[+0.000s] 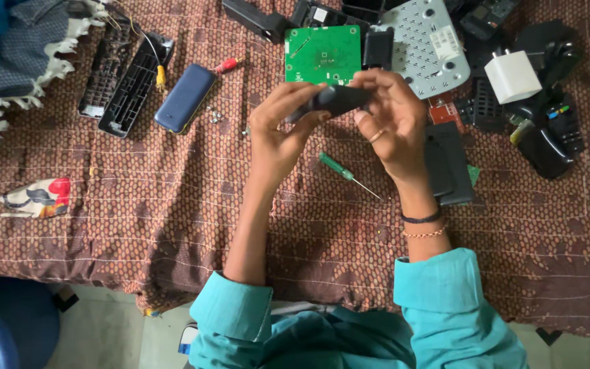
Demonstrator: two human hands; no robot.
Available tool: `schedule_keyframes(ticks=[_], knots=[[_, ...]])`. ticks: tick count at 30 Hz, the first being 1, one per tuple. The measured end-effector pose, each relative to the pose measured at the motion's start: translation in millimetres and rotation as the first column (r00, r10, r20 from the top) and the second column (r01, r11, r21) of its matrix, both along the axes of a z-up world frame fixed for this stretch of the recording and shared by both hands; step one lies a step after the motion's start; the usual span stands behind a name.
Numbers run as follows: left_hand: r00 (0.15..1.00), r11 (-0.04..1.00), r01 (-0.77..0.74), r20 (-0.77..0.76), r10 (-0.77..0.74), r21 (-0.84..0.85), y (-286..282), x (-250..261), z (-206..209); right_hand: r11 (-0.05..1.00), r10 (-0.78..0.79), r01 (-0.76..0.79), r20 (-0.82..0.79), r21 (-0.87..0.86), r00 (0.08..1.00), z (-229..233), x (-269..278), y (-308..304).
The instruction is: The person disassembles and reassembles small electronic devices, including a black remote control and a black power adapter, using a green screwdriver. They remove screws, open the casings, and handle internal components on a patterned table.
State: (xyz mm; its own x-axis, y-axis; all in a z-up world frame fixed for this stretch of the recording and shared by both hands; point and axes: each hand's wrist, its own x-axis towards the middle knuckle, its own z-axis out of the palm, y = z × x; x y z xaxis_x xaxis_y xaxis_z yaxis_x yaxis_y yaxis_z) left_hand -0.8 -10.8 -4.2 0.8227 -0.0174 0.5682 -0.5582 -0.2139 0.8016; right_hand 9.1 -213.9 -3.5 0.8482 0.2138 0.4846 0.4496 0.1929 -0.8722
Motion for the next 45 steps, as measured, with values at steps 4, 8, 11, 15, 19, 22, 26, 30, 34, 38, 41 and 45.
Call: schedule_keyframes(ticks=[4,8,11,15,19,22,26,30,34,38,41,45], knots=[[0.996,0.990,-0.017,0.084,0.005,0.142,2.4,-3.7,8.6,0.967,-0.089,0.121,0.145,-0.223,0.985,13.7,-6.7,0.4],[0.999,0.992,0.000,0.042,-0.006,0.130,-1.9,-1.6,6.5,0.871,-0.183,0.276,0.253,-0.407,0.950,24.4,-8.6,2.2],[0.998,0.987,-0.051,0.034,0.046,0.150,-2.1,0.1,2.1,0.840,-0.195,0.330,0.328,-0.430,0.924,28.6,-10.6,5.1],[0.998,0.989,-0.070,0.001,0.071,0.129,-3.4,1.3,-1.9,0.835,-0.195,0.331,0.325,-0.440,0.925,24.1,-11.0,1.6],[0.995,0.984,-0.007,-0.095,0.024,0.176,6.7,3.8,3.0,0.928,-0.139,0.197,0.199,-0.317,0.970,9.4,1.3,-7.6],[0.983,0.935,-0.116,-0.096,0.157,0.334,17.0,2.7,6.7,0.915,-0.177,0.183,0.049,-0.361,0.983,6.5,5.9,-16.3],[0.984,0.916,-0.145,-0.038,0.172,0.375,13.3,1.4,4.2,0.816,-0.125,0.221,0.210,-0.535,0.970,13.6,-0.4,-10.6],[0.982,0.903,-0.184,0.023,0.190,0.388,11.3,1.7,-1.7,0.732,-0.093,0.326,0.387,-0.598,0.917,8.4,1.9,7.4],[0.978,0.896,-0.203,0.046,0.201,0.395,9.7,3.0,-5.5,0.689,-0.151,0.402,0.424,-0.603,0.893,1.8,3.8,13.7],[0.973,0.891,-0.229,0.068,0.220,0.392,10.2,2.8,-7.3,0.683,-0.189,0.454,0.462,-0.572,0.866,4.3,1.0,20.1],[0.955,0.922,-0.295,0.101,0.278,0.249,14.3,8.4,-16.6,0.717,-0.296,0.532,0.494,-0.451,0.817,11.5,-0.7,15.1],[0.952,0.866,-0.307,-0.109,0.287,-0.395,42.5,31.3,-39.1,0.725,-0.481,0.625,0.435,-0.290,0.761,7.3,5.6,-11.0]])
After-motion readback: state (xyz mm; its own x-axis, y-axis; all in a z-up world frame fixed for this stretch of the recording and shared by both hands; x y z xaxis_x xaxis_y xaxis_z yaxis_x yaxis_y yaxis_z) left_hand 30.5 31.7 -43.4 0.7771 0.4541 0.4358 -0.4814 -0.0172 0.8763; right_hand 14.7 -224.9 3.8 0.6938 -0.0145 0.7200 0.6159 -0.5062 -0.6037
